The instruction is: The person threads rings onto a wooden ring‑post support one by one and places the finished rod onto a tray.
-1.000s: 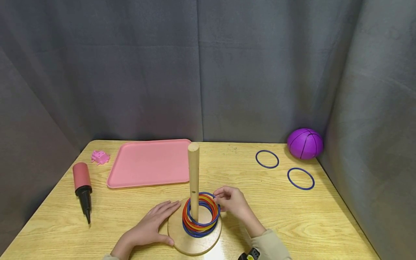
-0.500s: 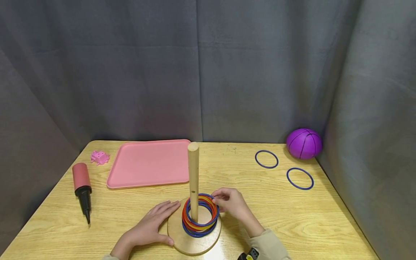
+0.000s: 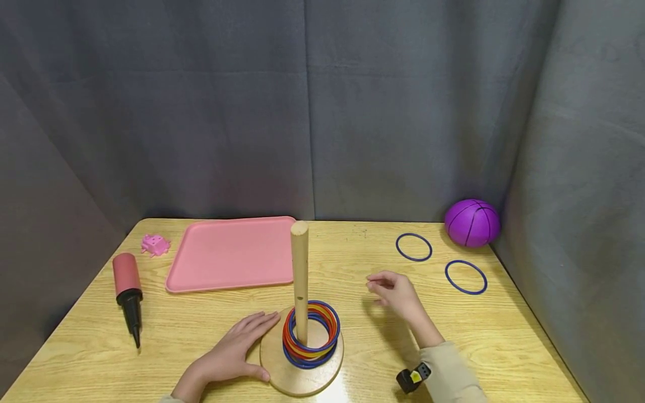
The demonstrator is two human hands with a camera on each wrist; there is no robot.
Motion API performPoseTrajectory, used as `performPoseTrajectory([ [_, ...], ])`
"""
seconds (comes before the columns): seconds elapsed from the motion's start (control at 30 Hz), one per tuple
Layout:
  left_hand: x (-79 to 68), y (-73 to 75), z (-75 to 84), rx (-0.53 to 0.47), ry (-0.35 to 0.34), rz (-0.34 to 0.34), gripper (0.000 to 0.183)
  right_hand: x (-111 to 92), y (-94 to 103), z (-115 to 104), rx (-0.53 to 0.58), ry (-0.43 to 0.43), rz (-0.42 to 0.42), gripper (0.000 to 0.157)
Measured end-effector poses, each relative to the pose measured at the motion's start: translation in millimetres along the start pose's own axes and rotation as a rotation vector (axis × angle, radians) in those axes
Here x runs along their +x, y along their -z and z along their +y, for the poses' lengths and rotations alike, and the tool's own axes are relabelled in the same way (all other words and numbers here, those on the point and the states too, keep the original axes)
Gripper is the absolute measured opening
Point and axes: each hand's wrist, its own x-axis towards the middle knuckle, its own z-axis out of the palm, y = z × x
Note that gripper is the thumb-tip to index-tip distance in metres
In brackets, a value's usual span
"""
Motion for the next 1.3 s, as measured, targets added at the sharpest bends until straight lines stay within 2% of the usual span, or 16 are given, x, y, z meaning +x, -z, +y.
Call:
performPoseTrajectory([
  [0.27, -0.3, 0.4, -0.1, -0.006, 0.005, 0.0, 0.109, 14, 72.9, 14, -0.052, -0.006, 0.156, 0.044],
  [0.33, -0.4, 0.7, -0.1, -0.005, 0.003, 0.003, 0.109, 18, 89.0, 18, -0.094, -0.003, 0.197, 0.045],
  [0.47, -0.7, 0.7, -0.1, -0.002, 0.0, 0.008, 0.108, 24, 118.6, 33, -0.338, 0.001, 0.308, 0.044],
  [0.57, -0.8, 0.0, -0.6, 0.007, -0.005, 0.012, 0.108, 25, 137.7, 45, -0.515, -0.03, 0.359, 0.042],
  [0.63, -0.8, -0.4, -1.0, 0.012, -0.005, 0.012, 0.108, 26, 148.8, 53, -0.577, -0.061, 0.36, 0.042],
  [0.8, -0.5, -0.9, -2.0, 0.021, -0.01, 0.015, 0.108, 23, 169.8, 70, -0.668, -0.143, 0.282, 0.051],
  [1.03, 0.2, -0.7, -1.8, 0.036, -0.017, 0.016, 0.108, 20, 182.8, 84, -0.758, -0.223, 0.15, 0.063],
  [1.17, 0.1, 0.0, -2.1, 0.006, -0.012, 0.018, 0.106, 20, 183.0, 87, -0.776, -0.2, 0.173, 0.059],
  [1.3, 0.2, 0.5, -2.8, -0.087, 0.009, 0.045, 0.099, 21, 181.3, 88, -0.819, -0.151, 0.228, 0.051],
])
